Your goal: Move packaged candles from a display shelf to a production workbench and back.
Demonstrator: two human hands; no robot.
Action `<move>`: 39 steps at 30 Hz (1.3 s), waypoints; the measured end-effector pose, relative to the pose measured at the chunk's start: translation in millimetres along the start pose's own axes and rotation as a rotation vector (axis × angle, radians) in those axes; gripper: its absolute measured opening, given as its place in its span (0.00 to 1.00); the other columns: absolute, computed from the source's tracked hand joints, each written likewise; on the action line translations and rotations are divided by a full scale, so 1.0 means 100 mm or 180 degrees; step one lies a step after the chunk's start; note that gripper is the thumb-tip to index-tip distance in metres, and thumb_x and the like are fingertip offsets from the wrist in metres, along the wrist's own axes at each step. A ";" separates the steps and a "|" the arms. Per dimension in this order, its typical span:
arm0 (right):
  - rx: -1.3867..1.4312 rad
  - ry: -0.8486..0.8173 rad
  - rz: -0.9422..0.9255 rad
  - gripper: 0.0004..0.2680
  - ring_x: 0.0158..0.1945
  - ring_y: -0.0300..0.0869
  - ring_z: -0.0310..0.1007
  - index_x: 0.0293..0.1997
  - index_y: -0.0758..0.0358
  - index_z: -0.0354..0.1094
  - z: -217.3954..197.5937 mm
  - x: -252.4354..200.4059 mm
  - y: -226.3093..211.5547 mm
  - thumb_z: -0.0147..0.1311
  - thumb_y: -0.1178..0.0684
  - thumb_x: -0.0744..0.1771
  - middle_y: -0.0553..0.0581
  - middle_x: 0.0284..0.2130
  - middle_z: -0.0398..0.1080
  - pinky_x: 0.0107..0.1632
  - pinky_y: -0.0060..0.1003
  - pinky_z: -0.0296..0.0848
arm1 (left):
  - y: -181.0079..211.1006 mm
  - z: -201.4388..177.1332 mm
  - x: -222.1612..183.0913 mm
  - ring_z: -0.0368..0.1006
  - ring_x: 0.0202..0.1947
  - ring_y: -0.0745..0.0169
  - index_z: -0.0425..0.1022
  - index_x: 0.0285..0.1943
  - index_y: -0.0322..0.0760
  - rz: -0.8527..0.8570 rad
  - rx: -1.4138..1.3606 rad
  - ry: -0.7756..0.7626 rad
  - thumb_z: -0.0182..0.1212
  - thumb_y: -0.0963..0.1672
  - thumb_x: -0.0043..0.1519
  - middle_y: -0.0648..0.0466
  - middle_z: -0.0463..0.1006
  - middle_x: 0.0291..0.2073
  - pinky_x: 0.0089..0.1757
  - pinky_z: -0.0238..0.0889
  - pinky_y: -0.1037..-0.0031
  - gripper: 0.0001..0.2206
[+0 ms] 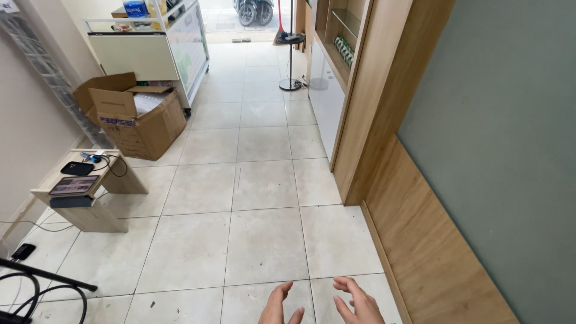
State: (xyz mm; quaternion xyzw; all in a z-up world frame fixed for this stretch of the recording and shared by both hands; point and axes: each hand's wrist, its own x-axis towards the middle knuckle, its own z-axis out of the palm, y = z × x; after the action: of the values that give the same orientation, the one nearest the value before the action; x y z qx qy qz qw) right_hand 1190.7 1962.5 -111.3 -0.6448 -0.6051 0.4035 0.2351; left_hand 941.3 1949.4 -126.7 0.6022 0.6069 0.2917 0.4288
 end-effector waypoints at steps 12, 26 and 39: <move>-0.0008 -0.0147 0.0065 0.16 0.63 0.41 0.74 0.61 0.48 0.63 -0.59 2.98 -0.11 0.55 0.48 0.67 0.50 0.55 0.77 0.61 0.47 0.75 | 0.05 -0.24 2.93 0.63 0.70 0.50 0.56 0.75 0.42 -0.0891 -0.0190 -0.0017 0.65 0.45 0.59 0.49 0.63 0.69 0.63 0.66 0.59 0.33; -0.0181 -0.0342 -0.0136 0.14 0.57 0.39 0.76 0.59 0.49 0.66 -1.29 6.14 -0.85 0.55 0.49 0.67 0.48 0.53 0.72 0.54 0.41 0.77 | 0.17 -0.65 6.09 0.61 0.72 0.51 0.58 0.71 0.47 -0.1123 -0.0448 0.0146 0.64 0.44 0.62 0.53 0.62 0.71 0.64 0.61 0.47 0.28; 0.0312 0.0264 0.0225 0.14 0.58 0.38 0.77 0.60 0.50 0.69 -1.33 8.98 -1.71 0.57 0.50 0.66 0.47 0.53 0.77 0.54 0.40 0.77 | 0.39 -1.75 9.42 0.62 0.71 0.51 0.58 0.71 0.49 -0.0680 -0.0050 -0.0423 0.67 0.46 0.61 0.54 0.62 0.70 0.63 0.62 0.49 0.29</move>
State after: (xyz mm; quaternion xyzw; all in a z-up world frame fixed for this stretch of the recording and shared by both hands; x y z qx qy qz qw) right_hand 1144.7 2885.4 -112.7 -0.6697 -0.5512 0.4136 0.2768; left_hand 895.2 2906.1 -170.8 0.5488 0.6355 0.2086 0.5014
